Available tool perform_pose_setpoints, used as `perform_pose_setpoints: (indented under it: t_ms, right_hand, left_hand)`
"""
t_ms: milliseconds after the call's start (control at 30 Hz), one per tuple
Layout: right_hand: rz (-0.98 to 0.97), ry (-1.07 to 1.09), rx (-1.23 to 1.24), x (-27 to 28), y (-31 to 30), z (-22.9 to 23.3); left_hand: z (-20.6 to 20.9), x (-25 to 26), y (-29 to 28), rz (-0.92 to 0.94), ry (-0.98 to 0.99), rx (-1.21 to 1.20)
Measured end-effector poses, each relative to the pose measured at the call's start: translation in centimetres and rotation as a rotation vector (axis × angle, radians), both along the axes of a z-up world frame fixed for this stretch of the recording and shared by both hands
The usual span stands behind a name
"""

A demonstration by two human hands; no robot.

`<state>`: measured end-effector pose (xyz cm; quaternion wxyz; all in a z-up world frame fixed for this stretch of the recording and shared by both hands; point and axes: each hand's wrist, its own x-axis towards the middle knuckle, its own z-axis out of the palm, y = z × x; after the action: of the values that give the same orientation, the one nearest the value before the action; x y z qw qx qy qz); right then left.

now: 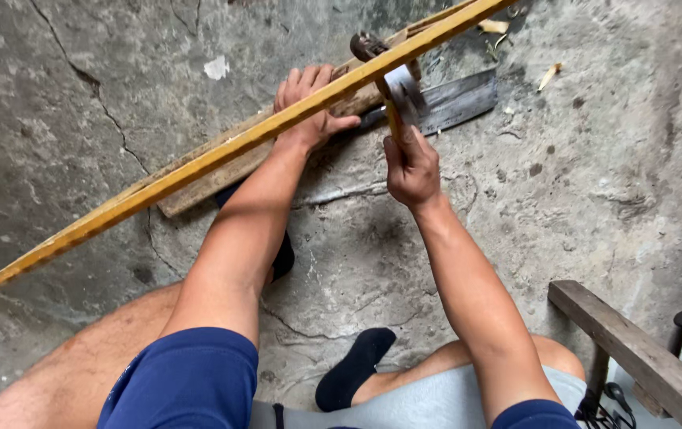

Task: The person repairs a wooden frame by using a hammer to drive nails and a cleaver to scrape wood, then carries the frame through a house.

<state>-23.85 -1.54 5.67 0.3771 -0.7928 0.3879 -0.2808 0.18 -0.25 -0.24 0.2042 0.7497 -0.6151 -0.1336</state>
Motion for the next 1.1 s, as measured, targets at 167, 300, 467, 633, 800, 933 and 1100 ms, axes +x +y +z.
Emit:
perform_pose_setpoints:
  t_ms: [167, 300, 467, 633, 800, 933, 1100]
  right_hand:
    - [0.053, 0.192, 0.0, 0.9, -1.4, -1.7]
    - [-0.023, 0.059, -0.111, 0.9, -0.9, 0.0]
    - [0.109, -0.147, -0.186, 1.6, 0.1, 2.1]
    - [0.003, 0.033, -0.016, 1.6, -1.7, -0.2]
    - [0.031, -0.013, 0.124, 0.6, -0.9, -2.7]
    - [0.047, 0.103, -0.087, 2.2, -1.5, -1.0]
    - [-0.028, -0.01, 0.001, 1.6, -0.5, 0.7]
  left_hand:
    - [0.3, -0.4, 1.1, -0.01, 0.033, -0.03]
    - [0.2, 0.4, -0.6, -0.001, 0.001, -0.019]
    - [-0.1, 0.2, 0.0, 0.012, 0.004, -0.016]
    - [-0.1, -0.1, -0.3, 0.008, -0.058, 0.054]
    - [-0.5, 0.1, 0.2, -0.017, -0.052, -0.023]
    - [0.1, 0.0, 0.4, 0.011, -0.05, -0.02]
    - [-0.3, -0.1, 0.4, -0.004, -0.068, 0.023]
